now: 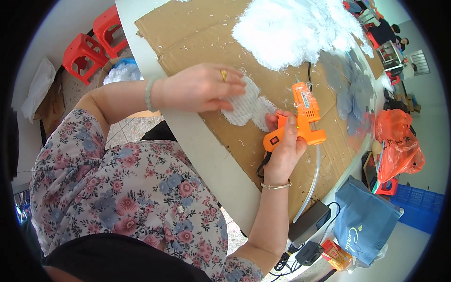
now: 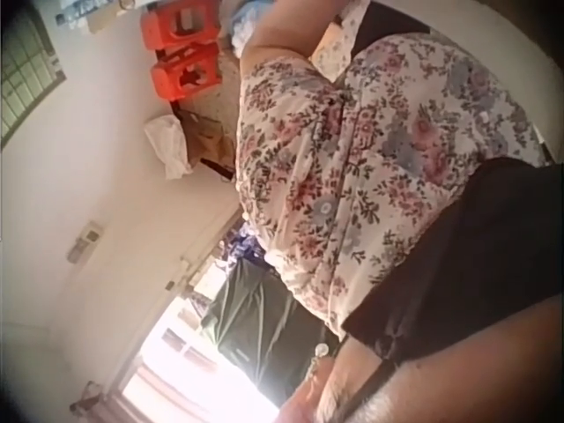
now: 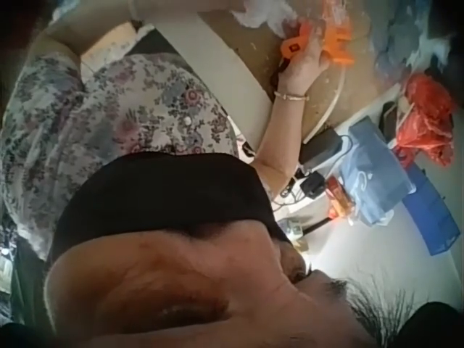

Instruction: The recorder uses a hot glue gun to attach white fiberfill stuffing to a piece of cardboard.

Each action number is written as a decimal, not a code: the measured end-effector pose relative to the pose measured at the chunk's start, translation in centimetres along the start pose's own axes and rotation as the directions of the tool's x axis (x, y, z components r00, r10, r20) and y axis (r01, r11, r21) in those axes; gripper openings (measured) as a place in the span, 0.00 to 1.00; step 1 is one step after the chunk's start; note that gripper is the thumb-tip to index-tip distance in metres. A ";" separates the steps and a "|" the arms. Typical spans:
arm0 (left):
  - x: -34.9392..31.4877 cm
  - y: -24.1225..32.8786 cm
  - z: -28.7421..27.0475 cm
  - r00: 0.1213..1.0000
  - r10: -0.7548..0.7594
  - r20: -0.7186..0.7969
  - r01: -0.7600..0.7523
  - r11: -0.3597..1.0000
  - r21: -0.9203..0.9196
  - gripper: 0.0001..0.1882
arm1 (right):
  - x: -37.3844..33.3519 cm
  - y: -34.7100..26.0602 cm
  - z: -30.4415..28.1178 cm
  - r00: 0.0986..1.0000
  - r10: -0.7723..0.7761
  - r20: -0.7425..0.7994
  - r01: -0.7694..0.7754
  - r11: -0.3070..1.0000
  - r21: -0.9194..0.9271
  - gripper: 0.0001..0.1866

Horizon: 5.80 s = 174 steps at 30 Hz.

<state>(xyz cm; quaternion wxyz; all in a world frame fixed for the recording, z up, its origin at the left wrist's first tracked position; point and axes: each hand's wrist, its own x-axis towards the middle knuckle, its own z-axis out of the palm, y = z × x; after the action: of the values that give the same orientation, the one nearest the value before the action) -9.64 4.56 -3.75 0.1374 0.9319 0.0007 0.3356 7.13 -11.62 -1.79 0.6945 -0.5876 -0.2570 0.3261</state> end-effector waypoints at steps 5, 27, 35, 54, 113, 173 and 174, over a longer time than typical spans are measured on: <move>-0.1 0.7 0.2 0.982 0.109 0.156 -0.116 0.993 0.034 0.16 | 0.4 -0.2 -0.2 1.000 -0.005 -0.010 0.005 1.000 -0.004 0.13; 2.3 0.4 4.7 0.978 0.136 0.159 -0.136 0.991 -0.008 0.08 | 3.8 -1.0 -6.4 0.980 -0.124 -0.156 0.144 0.981 0.126 0.13; 2.7 0.5 5.3 0.980 0.134 0.147 -0.135 0.991 -0.001 0.08 | 3.7 -0.1 -6.4 0.992 -0.064 -0.107 0.071 0.995 0.068 0.12; 1.2 -0.4 5.2 0.979 0.140 0.149 -0.147 0.989 0.033 0.09 | 3.0 1.7 -4.8 0.997 -0.075 -0.001 0.075 0.995 0.064 0.13; -4.0 -1.6 1.0 0.966 0.142 0.216 -0.173 0.976 0.132 0.17 | 2.2 1.1 1.2 0.896 0.231 0.380 0.107 0.717 -0.689 0.12; -3.2 -2.1 3.5 0.957 0.149 0.249 -0.194 0.967 0.167 0.16 | -0.3 -0.1 -6.9 0.954 0.203 0.219 0.051 0.612 -0.789 0.08; -3.4 -2.2 3.5 0.959 0.136 0.249 -0.183 0.967 0.176 0.16 | 0.2 0.3 -7.1 0.951 0.207 0.229 0.055 0.616 -0.785 0.08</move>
<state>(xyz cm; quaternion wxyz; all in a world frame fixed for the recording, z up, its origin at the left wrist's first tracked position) -9.84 5.47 -9.02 0.0161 0.9710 -0.0578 0.2313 12.50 -16.09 -3.33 0.3069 -0.7855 -0.4492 0.2951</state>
